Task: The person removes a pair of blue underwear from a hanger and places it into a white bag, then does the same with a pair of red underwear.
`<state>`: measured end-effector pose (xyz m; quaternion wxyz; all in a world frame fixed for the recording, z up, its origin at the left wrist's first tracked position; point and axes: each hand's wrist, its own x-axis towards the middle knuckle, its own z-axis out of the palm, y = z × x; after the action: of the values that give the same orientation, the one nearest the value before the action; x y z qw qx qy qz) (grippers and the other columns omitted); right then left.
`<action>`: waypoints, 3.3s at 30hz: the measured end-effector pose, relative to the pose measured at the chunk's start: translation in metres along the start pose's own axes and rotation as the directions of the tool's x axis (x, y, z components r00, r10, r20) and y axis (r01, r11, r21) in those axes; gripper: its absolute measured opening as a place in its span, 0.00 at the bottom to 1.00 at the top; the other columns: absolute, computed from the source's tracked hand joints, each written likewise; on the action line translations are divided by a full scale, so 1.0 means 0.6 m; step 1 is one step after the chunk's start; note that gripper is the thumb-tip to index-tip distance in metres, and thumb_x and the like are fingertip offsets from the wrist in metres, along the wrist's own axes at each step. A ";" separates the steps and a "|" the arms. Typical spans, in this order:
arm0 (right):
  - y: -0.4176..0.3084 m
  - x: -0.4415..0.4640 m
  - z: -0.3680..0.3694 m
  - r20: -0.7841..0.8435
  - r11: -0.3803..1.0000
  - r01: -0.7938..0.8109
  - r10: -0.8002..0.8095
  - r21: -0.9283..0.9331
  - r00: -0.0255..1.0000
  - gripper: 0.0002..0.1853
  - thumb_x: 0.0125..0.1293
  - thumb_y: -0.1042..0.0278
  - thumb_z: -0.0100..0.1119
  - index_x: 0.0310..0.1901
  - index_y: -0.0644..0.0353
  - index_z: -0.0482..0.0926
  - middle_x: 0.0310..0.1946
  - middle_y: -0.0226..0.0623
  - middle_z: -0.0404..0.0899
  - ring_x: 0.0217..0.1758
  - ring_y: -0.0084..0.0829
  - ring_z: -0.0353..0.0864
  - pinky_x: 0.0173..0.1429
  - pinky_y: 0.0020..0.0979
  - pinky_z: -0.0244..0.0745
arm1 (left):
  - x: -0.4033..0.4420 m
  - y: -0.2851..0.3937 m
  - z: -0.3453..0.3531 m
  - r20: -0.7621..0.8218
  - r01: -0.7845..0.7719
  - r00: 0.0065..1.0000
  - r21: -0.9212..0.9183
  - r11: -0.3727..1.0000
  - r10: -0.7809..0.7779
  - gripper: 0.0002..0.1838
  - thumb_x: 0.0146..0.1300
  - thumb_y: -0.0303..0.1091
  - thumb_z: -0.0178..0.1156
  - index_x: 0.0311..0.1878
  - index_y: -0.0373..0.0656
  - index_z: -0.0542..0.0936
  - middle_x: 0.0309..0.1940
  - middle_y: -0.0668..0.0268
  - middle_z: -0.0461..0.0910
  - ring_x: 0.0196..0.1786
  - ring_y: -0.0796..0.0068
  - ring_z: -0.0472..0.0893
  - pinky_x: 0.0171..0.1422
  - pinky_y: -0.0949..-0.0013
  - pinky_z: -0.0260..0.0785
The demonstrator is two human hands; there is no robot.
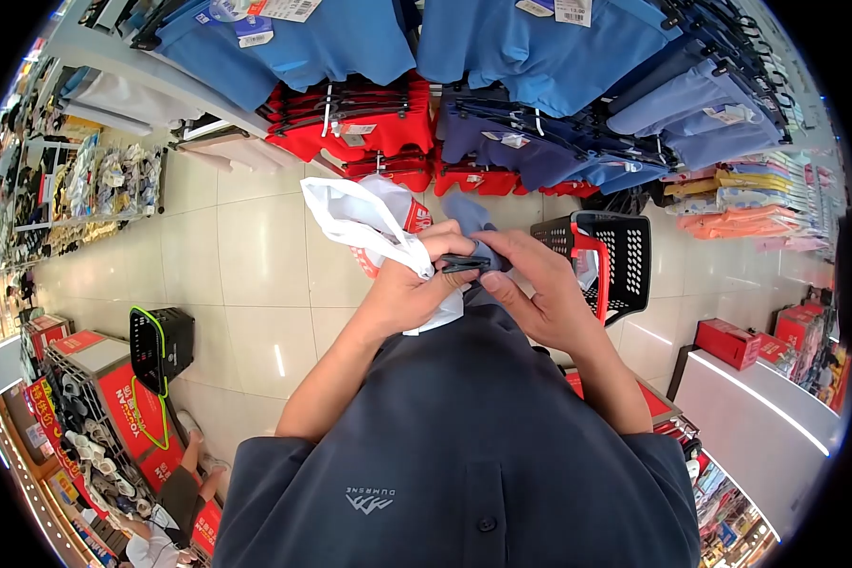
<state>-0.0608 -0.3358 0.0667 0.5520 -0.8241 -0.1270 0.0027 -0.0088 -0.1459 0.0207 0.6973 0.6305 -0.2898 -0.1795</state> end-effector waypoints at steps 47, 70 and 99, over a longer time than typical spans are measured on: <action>-0.014 -0.005 -0.001 -0.162 0.976 0.020 -0.056 -0.215 0.985 0.11 0.55 0.80 0.67 0.41 0.65 0.83 0.29 0.44 0.83 0.27 0.39 0.81 0.33 0.31 0.75 | 0.000 -0.002 0.006 -0.209 -0.186 0.942 0.323 0.928 0.261 0.11 0.55 0.17 0.61 0.42 0.36 0.81 0.26 0.62 0.84 0.30 0.68 0.84 0.38 0.68 0.75; 0.017 0.013 -0.145 -0.429 0.963 -0.112 -0.004 -0.245 0.903 0.13 0.61 0.71 0.67 0.46 0.65 0.82 0.32 0.37 0.85 0.32 0.23 0.82 0.38 0.25 0.75 | 0.012 -0.010 -0.025 -0.467 0.059 0.883 0.190 0.980 0.037 0.22 0.52 0.28 0.73 0.51 0.38 0.80 0.46 0.67 0.77 0.22 0.90 0.59 0.28 0.82 0.56; 0.152 -0.008 -0.278 0.175 0.916 -0.322 0.286 0.239 0.942 0.10 0.67 0.68 0.62 0.31 0.66 0.80 0.22 0.24 0.74 0.26 0.13 0.69 0.31 0.20 0.63 | -0.001 -0.024 0.068 -0.590 0.131 0.759 -0.275 0.952 -0.275 0.15 0.66 0.38 0.65 0.45 0.34 0.81 0.30 0.73 0.79 0.31 0.89 0.71 0.35 0.81 0.61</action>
<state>-0.0228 -0.5214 0.0483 0.6398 -0.7507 -0.0330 0.1617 -0.0333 -0.1793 0.0078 0.7943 0.6019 0.0483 -0.0672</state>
